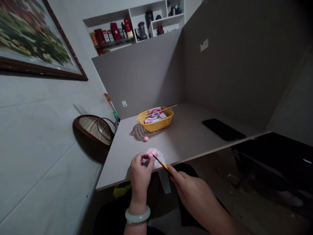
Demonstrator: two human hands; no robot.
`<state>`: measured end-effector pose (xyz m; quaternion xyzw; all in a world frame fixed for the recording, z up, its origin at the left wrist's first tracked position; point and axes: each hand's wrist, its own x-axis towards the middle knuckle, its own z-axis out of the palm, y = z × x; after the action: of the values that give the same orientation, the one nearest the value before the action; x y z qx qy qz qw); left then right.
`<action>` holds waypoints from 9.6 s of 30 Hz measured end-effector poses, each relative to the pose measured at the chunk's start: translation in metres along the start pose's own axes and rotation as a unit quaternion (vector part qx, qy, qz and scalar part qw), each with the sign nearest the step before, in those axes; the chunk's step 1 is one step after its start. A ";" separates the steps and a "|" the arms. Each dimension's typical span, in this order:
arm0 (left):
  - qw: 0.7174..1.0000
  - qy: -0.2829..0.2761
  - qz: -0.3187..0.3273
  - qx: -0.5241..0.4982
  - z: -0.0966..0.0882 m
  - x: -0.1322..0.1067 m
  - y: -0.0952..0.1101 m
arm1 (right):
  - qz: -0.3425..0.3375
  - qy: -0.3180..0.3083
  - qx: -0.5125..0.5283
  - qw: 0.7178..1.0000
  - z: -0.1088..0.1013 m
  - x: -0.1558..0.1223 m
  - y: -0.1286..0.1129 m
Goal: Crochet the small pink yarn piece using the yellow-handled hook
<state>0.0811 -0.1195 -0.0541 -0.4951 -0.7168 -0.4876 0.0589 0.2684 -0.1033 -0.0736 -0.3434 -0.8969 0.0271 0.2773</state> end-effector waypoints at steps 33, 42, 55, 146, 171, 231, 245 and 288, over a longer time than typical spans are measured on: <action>1.000 -0.008 -0.004 -0.021 -0.001 0.001 -0.006 | 0.014 -0.014 0.027 0.999 0.013 0.019 -0.006; 1.000 0.003 0.000 -0.012 0.000 0.001 -0.002 | 0.016 -0.018 -0.032 0.999 0.013 0.009 -0.015; 1.000 0.006 -0.016 -0.014 0.003 0.003 0.000 | 0.036 -0.066 0.014 0.997 0.000 0.019 -0.013; 1.000 0.003 -0.016 -0.011 0.001 0.003 -0.002 | 0.022 -0.067 0.015 0.997 -0.006 0.001 -0.012; 1.000 0.012 -0.011 -0.006 0.004 0.002 -0.005 | 0.035 -0.061 0.006 0.998 0.000 0.016 -0.014; 0.999 0.035 0.018 0.027 0.002 -0.003 -0.006 | 0.024 -0.051 -0.024 0.998 -0.001 0.013 -0.016; 1.000 0.024 -0.003 0.017 0.003 -0.002 -0.007 | 0.023 -0.064 -0.033 0.997 -0.005 0.018 -0.017; 0.998 0.006 -0.058 -0.016 0.003 -0.001 -0.005 | 0.010 -0.050 0.005 0.999 -0.007 0.026 -0.009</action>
<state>0.0786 -0.1180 -0.0591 -0.4504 -0.7362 -0.5045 0.0265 0.2505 -0.0948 -0.0531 -0.3491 -0.9061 0.0515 0.2332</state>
